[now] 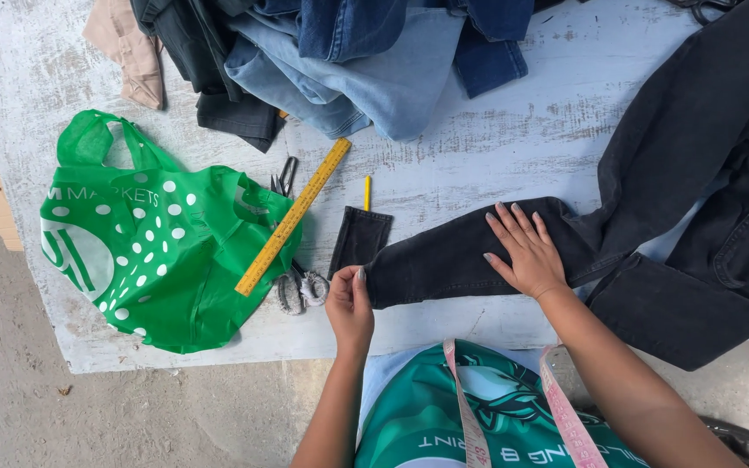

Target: The person measures and marks a pair of black trousers using a measuring tape, ruler, and chalk, then cuts the fabric with scissors. They repeat this process for a pair of black jeans, measuring, marking, and cutting the legs to shorten them.

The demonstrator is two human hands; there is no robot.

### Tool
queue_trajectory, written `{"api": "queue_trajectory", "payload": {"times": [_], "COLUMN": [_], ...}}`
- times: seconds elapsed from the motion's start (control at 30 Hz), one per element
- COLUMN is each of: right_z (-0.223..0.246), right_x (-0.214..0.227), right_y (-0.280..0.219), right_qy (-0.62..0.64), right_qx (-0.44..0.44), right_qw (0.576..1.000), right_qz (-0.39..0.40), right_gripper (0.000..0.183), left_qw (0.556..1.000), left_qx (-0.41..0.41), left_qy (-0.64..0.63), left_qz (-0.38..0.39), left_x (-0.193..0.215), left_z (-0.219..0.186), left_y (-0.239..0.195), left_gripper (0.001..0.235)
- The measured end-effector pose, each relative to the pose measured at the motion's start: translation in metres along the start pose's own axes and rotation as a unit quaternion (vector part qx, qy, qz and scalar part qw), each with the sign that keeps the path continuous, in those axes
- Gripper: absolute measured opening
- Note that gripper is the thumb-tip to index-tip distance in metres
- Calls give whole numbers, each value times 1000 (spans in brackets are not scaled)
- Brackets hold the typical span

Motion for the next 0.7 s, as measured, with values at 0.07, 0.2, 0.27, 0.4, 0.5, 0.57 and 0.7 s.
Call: {"api": "queue_trajectory", "payload": {"times": [0.07,0.2,0.27,0.4,0.5,0.57,0.7], "right_z": [-3,-14,-26,-52,-60,-73,-116], "right_x": [5,36,50,62,60,57,66], "right_y": [-1,5,5,4,-2,-7,-22], "right_qy": [32,90,76,24,-9,-11,-37], "right_qx": [-21,-52,-60,-87,-87,-84,-96], "right_qw": [999,993,993,992,994,995,994], "right_qz": [-11,-59,-73,-86,-59,-51,-41], "right_gripper": [69,59,58,58,61,64,72], "left_qw": [986,875,882,888,896,905,921], "left_qx": [157,425,414,409,402,369,234], "left_qy": [-41,64,50,-62,-161,-207,-310], "left_qz": [40,224,220,203,100,39,-21], "left_x": [-10,-37,-45,-60,-64,-69,-88], "left_z": [45,83,91,52,118,127,106], "left_y": [5,-20,-19,-35,-37,-32,-16], "left_gripper": [28,90,77,33,23,31,49]}}
Point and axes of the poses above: each hand's wrist, its own y-axis towards the middle knuckle, its own x-axis out of the back of the hand, z = x × y, the point moved 8 cm from there along y, towards the middle knuckle, and after that the axes turned 11 degrees about -z, right-handed, at the moved point
